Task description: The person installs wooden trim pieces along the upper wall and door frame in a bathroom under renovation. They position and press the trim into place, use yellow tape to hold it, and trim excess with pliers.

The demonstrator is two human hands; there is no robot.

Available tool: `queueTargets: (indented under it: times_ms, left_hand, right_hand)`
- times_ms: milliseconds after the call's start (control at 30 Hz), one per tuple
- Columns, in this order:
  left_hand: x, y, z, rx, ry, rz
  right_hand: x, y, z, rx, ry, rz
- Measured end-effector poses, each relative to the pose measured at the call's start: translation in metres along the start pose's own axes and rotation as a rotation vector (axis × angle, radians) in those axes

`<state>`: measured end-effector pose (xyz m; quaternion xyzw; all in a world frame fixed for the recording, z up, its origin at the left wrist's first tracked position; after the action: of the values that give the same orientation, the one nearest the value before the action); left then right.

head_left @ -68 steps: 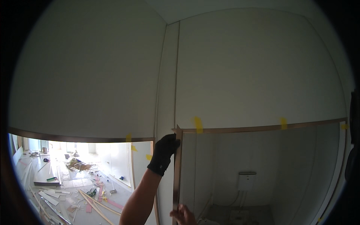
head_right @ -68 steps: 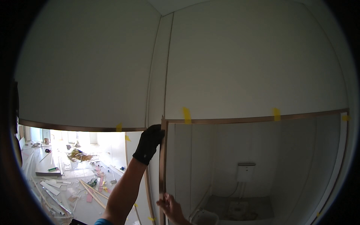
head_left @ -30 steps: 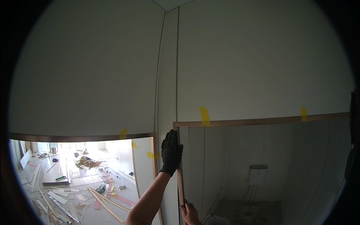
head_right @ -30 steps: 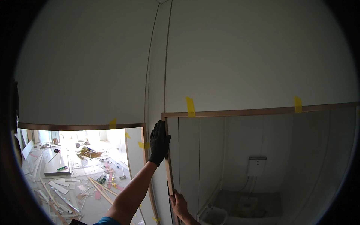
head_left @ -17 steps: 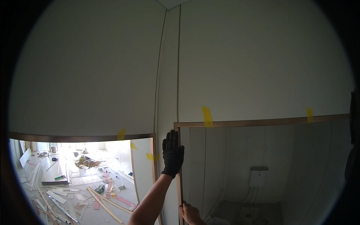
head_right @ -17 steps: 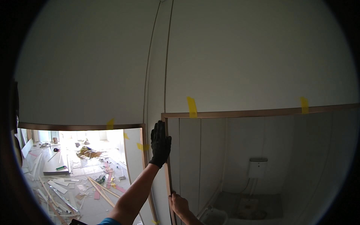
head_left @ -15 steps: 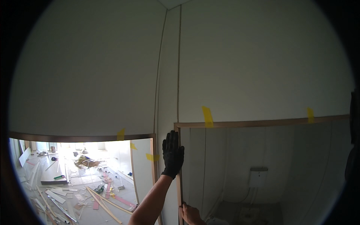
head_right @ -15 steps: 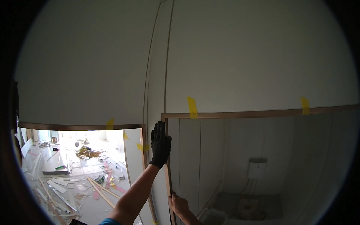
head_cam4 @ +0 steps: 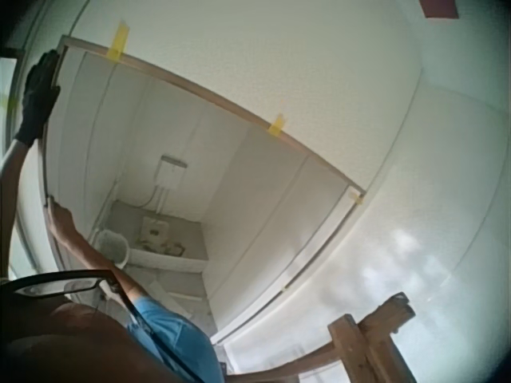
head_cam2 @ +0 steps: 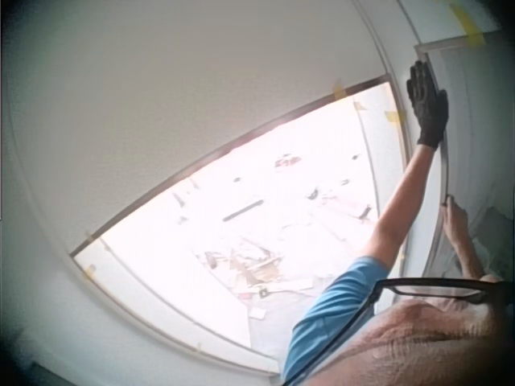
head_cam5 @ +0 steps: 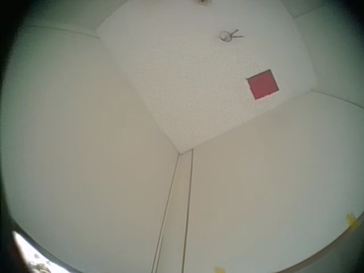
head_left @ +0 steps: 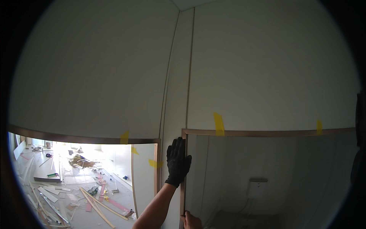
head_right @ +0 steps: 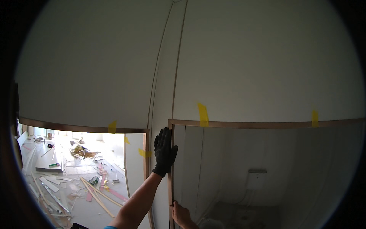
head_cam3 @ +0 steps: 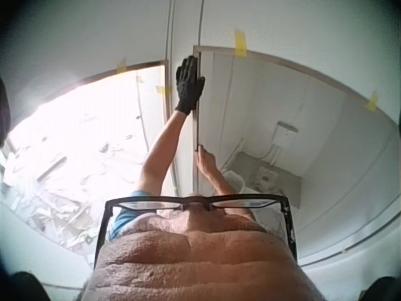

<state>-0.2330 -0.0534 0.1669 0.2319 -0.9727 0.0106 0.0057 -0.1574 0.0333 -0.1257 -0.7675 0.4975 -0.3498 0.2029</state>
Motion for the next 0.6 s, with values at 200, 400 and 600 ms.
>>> queueTargets:
  times_ms: [200, 400, 600]
  left_hand:
    - [0.004, -0.005, 0.002, 0.001, 0.031, -0.008]
    - [-0.001, -0.005, 0.0, -0.005, 0.042, -0.026]
    - [0.003, -0.007, 0.0, -0.009, 0.066, -0.025]
  right_hand:
    - [0.047, -0.033, 0.006, -0.001, 0.014, 0.027]
    - [0.001, -0.009, -0.011, 0.106, -0.052, 0.127]
    - [0.037, -0.026, 0.0, 0.005, -0.057, 0.16]
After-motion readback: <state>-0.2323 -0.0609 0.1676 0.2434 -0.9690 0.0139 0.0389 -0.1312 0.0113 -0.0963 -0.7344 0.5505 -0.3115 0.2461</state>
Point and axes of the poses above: each hand's wrist, its own z-axis away from the middle knuckle, its own y-axis out of the palm, x = y × z, the point moved 2 cm from there along -z, towards the middle knuckle, and after that the axes turned 7 degrees about -z, right-handed, at the moved point
